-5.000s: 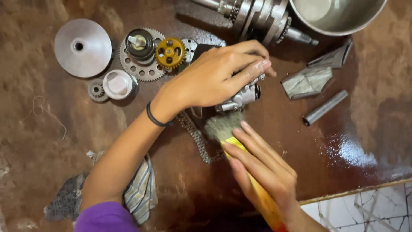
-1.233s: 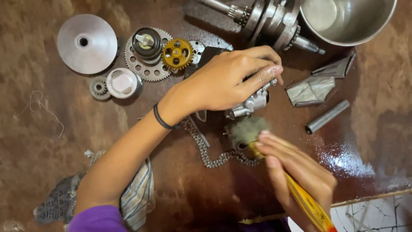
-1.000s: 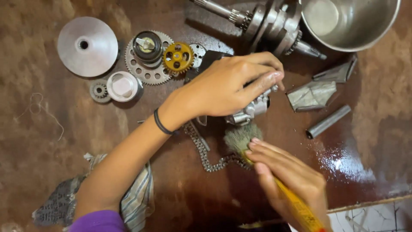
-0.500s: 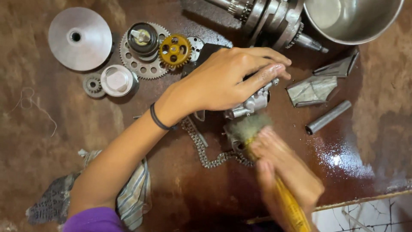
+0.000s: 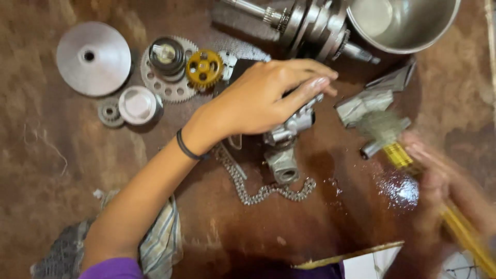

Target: Cleaning a motorcycle carburetor and other engine components with a brush and solvent.

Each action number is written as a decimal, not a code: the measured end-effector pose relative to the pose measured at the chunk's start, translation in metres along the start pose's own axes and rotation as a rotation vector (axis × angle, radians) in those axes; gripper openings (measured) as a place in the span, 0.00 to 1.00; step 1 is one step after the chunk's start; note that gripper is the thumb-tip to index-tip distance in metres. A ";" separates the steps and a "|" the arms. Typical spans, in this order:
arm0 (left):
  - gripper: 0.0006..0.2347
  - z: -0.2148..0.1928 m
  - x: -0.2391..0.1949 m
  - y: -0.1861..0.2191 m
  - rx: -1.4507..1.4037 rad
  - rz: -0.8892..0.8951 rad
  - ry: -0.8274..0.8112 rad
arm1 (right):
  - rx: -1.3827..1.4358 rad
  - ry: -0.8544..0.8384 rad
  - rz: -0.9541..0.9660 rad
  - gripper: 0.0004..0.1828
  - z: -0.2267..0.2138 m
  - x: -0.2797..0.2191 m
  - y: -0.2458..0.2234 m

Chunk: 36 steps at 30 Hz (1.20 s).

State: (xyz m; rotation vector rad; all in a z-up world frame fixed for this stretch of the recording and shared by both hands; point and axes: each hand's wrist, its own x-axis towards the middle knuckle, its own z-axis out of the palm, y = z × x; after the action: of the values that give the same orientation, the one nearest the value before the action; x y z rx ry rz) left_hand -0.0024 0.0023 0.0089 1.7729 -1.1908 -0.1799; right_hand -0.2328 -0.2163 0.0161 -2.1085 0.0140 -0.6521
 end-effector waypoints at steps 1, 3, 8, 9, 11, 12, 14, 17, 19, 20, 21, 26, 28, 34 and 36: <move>0.15 -0.001 0.001 0.000 -0.014 -0.006 -0.008 | -0.050 0.080 -0.003 0.11 -0.015 0.000 0.006; 0.15 -0.003 0.002 0.002 -0.001 0.010 -0.009 | -0.167 0.077 -0.007 0.13 -0.023 0.057 0.012; 0.15 -0.004 0.004 0.009 0.021 -0.008 -0.023 | -0.266 -0.063 -0.147 0.13 -0.028 0.162 0.038; 0.15 -0.004 0.004 0.011 0.013 -0.057 -0.036 | -0.222 -0.044 -0.129 0.13 -0.020 0.176 0.036; 0.15 -0.003 0.006 0.013 0.016 -0.091 -0.052 | -0.178 -0.009 -0.119 0.16 -0.013 0.210 0.055; 0.16 -0.004 0.006 0.013 0.007 -0.091 -0.059 | -0.395 -0.037 -0.299 0.16 -0.012 0.228 0.078; 0.16 -0.006 0.007 0.013 0.014 -0.081 -0.069 | -0.610 -0.044 -0.483 0.16 -0.007 0.252 0.102; 0.15 -0.009 0.009 0.014 -0.007 -0.088 -0.055 | -0.641 -0.021 -0.531 0.16 0.000 0.266 0.106; 0.15 -0.009 0.007 0.016 -0.002 -0.087 -0.071 | -0.737 -0.119 -0.350 0.20 -0.001 0.264 0.113; 0.15 -0.009 0.008 0.016 0.002 -0.086 -0.072 | -0.735 -0.115 -0.350 0.20 -0.002 0.260 0.106; 0.14 -0.009 0.008 0.017 -0.027 -0.118 -0.083 | -0.695 -0.176 -0.190 0.21 -0.003 0.256 0.098; 0.14 -0.010 0.008 0.020 -0.022 -0.137 -0.095 | -0.812 -0.227 0.026 0.20 -0.013 0.250 0.087; 0.14 -0.007 0.007 0.018 -0.036 -0.101 -0.072 | -0.702 -0.186 -0.087 0.17 -0.014 0.249 0.078; 0.14 -0.009 0.009 0.020 -0.004 -0.123 -0.067 | -0.386 -0.141 -0.285 0.08 -0.027 0.244 0.076; 0.14 -0.008 0.009 0.020 -0.008 -0.114 -0.072 | -0.384 -0.116 -0.343 0.08 -0.033 0.242 0.073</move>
State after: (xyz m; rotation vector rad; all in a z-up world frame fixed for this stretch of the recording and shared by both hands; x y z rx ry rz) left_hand -0.0062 -0.0015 0.0318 1.8417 -1.1387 -0.3170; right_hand -0.0232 -0.3449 0.0829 -2.5465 -0.3156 -0.7741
